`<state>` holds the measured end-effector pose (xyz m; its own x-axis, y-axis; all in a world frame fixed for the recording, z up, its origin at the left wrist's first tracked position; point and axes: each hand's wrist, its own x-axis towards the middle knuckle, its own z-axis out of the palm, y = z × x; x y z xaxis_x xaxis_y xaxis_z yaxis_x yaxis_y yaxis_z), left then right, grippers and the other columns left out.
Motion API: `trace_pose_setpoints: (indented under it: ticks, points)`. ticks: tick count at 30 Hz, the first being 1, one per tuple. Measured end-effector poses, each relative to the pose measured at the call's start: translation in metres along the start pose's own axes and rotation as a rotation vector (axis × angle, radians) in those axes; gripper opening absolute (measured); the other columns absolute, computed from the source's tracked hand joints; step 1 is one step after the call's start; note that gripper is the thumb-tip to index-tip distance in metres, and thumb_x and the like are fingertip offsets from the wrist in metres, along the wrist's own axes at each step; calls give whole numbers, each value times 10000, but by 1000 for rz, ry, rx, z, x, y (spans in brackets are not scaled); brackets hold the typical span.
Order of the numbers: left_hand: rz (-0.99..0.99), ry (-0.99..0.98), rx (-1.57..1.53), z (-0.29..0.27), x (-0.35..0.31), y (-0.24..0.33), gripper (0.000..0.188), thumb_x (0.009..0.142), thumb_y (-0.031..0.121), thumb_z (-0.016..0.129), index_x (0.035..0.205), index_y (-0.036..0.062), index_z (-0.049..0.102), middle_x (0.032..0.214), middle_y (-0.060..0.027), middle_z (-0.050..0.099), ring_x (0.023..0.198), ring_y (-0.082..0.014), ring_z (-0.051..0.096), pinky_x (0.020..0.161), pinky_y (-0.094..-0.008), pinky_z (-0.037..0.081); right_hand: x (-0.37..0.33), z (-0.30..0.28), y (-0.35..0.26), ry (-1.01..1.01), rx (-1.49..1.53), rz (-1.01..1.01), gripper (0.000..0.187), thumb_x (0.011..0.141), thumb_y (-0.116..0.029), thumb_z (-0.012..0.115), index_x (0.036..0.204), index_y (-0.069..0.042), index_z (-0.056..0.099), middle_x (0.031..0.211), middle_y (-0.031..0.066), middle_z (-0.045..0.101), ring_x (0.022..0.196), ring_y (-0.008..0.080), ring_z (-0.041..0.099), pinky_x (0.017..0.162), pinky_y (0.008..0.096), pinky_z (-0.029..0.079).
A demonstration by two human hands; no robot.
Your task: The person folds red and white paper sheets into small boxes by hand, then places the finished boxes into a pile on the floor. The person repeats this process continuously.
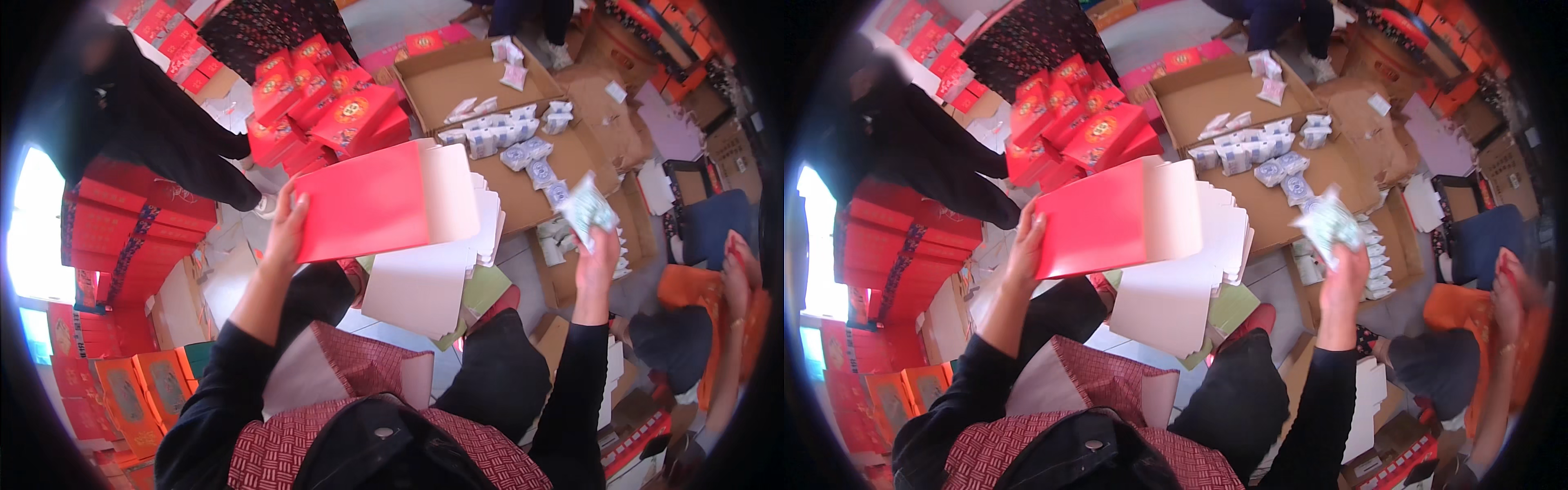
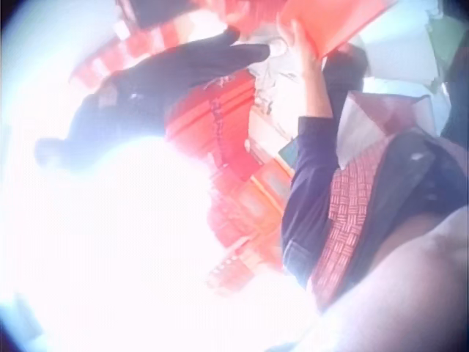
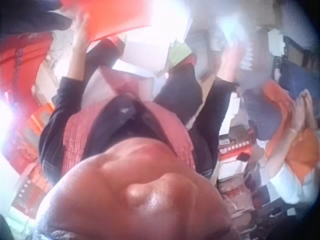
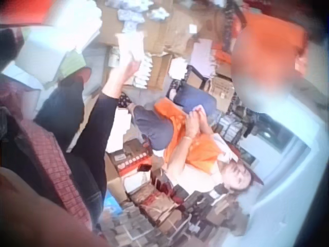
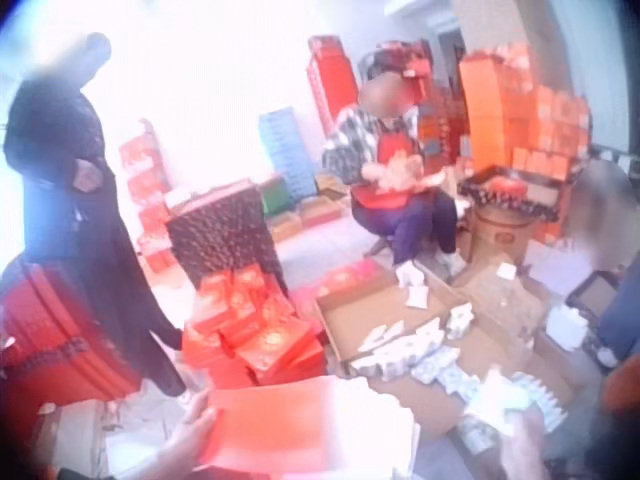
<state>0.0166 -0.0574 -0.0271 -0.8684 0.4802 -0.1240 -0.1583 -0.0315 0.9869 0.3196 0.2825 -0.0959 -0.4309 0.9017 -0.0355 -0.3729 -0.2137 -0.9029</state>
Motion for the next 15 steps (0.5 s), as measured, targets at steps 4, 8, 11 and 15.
trace_pose_setpoints:
  ticks: [4,8,11,15]
  points:
    - [108,-96,-123,25,-40,31,401,953,122,450,1336,130,332,1149,-90,514,992,-157,550,830,-296,494,-64,131,-95,-444,-263,-254,384,783,14,518,1165,0,470,1038,22,558,921,96,539,827,246,439]
    - [167,-133,-338,12,-81,68,415,950,154,476,1339,135,332,1175,-88,510,1021,-168,542,843,-309,492,-106,187,-163,-447,-886,-579,296,854,-203,597,1053,11,549,996,81,574,845,194,570,764,283,456]
    - [153,-90,-465,-7,-114,97,414,950,163,478,1338,139,333,1186,-90,504,1039,-175,533,862,-312,483,-150,199,-207,-255,-758,-777,305,910,-221,542,1110,6,575,1055,118,554,902,211,556,796,318,450]
    - [222,-79,-537,-18,-149,89,414,951,168,476,1334,124,327,1227,-83,466,1087,-178,490,896,-325,464,-205,228,-197,-530,-652,-743,314,911,-230,545,1093,22,593,1155,115,556,1067,196,540,906,299,411]
